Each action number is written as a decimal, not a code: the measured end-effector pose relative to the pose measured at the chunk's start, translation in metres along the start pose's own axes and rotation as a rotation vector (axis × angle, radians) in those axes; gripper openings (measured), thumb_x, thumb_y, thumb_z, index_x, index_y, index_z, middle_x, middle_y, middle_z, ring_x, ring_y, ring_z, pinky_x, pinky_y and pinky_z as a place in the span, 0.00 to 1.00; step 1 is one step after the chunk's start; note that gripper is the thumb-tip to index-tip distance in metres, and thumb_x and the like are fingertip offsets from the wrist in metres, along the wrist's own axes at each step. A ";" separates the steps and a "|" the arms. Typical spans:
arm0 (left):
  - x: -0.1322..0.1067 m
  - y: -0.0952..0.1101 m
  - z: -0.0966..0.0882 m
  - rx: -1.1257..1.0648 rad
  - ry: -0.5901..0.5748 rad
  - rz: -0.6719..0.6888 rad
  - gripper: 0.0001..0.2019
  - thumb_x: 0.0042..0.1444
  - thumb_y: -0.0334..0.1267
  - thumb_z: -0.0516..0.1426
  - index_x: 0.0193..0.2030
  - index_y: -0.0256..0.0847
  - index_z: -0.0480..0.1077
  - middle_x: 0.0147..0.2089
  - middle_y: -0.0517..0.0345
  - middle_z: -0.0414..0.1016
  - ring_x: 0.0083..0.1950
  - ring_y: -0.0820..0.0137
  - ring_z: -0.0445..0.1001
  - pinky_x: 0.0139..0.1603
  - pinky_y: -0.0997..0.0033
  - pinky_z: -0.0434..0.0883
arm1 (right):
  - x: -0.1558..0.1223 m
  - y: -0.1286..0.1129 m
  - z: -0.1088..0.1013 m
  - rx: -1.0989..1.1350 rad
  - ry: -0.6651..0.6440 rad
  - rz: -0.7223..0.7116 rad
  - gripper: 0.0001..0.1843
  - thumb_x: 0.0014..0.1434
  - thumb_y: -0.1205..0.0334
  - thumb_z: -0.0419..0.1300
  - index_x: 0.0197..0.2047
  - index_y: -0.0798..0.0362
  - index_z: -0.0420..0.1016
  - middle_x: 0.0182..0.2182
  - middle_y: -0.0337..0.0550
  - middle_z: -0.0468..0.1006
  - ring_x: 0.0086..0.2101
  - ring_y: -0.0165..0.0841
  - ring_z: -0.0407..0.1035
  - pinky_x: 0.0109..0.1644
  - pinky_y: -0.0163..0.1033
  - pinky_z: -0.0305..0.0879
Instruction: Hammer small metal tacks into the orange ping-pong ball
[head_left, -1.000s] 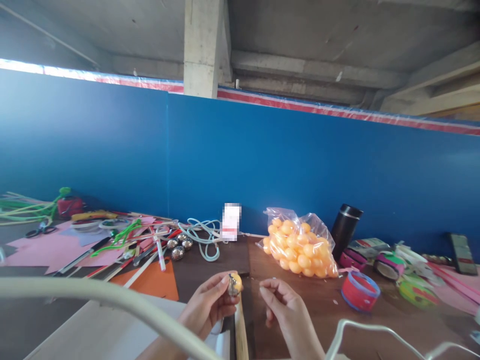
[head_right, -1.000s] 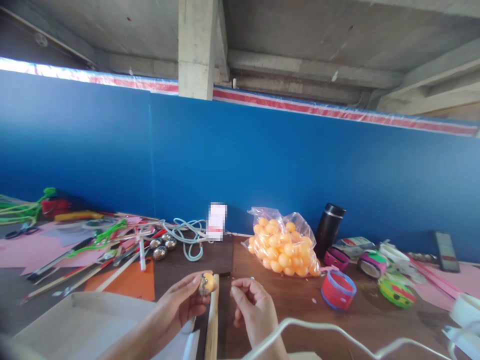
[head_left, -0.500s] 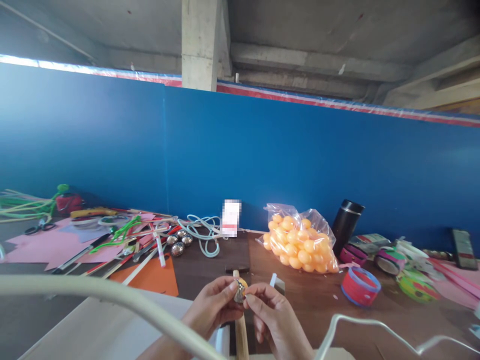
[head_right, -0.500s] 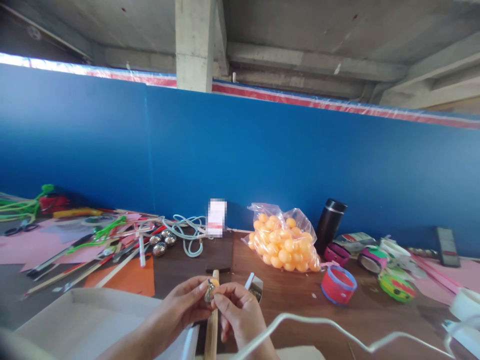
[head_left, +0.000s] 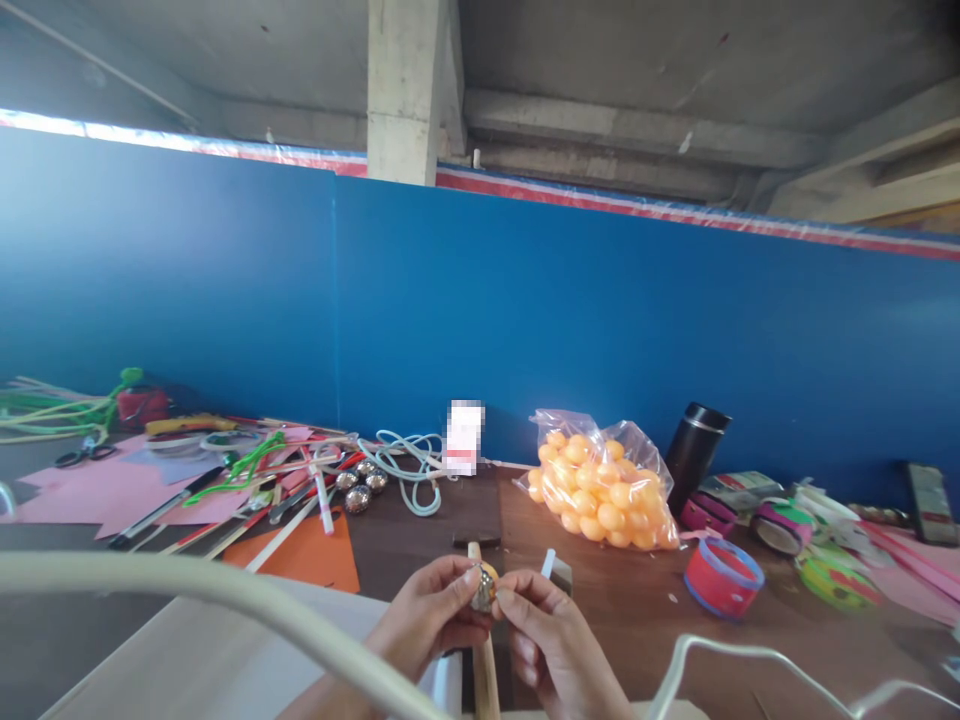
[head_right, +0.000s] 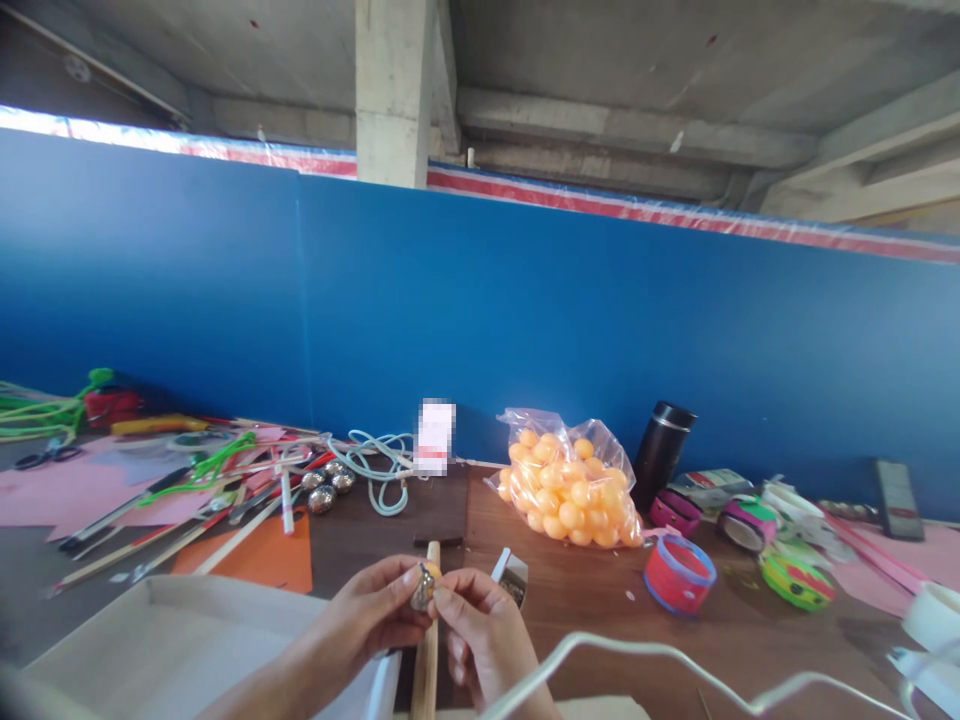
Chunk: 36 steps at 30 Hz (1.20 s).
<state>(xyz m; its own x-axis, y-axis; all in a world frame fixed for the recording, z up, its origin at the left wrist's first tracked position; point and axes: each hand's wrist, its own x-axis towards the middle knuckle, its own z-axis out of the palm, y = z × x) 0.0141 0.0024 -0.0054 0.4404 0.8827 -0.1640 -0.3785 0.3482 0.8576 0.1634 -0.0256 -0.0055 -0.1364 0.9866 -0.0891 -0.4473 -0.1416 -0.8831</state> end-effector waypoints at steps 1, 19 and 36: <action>0.000 0.000 0.000 0.003 0.003 -0.004 0.15 0.47 0.44 0.60 0.37 0.34 0.70 0.29 0.53 0.74 0.28 0.76 0.72 0.29 0.78 0.69 | 0.000 0.000 0.000 0.003 0.000 0.001 0.11 0.46 0.59 0.67 0.27 0.55 0.70 0.16 0.29 0.66 0.12 0.15 0.46 0.13 0.23 0.44; 0.004 -0.004 -0.004 0.029 0.007 -0.015 0.16 0.48 0.44 0.60 0.37 0.34 0.68 0.30 0.54 0.73 0.29 0.76 0.72 0.29 0.78 0.68 | 0.003 0.002 -0.002 0.002 -0.010 0.006 0.10 0.47 0.58 0.66 0.27 0.54 0.70 0.12 0.26 0.59 0.13 0.17 0.44 0.14 0.24 0.42; -0.002 -0.003 -0.001 0.054 0.016 -0.003 0.15 0.49 0.45 0.59 0.36 0.33 0.68 0.31 0.52 0.74 0.30 0.75 0.72 0.32 0.75 0.69 | 0.001 -0.001 -0.002 0.126 -0.071 0.061 0.10 0.48 0.62 0.66 0.26 0.57 0.68 0.21 0.33 0.67 0.16 0.16 0.45 0.17 0.26 0.39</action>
<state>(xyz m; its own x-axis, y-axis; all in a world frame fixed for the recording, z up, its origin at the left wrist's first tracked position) 0.0134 0.0005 -0.0081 0.4287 0.8865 -0.1741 -0.3321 0.3339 0.8822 0.1658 -0.0246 -0.0059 -0.2271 0.9683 -0.1044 -0.5429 -0.2149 -0.8118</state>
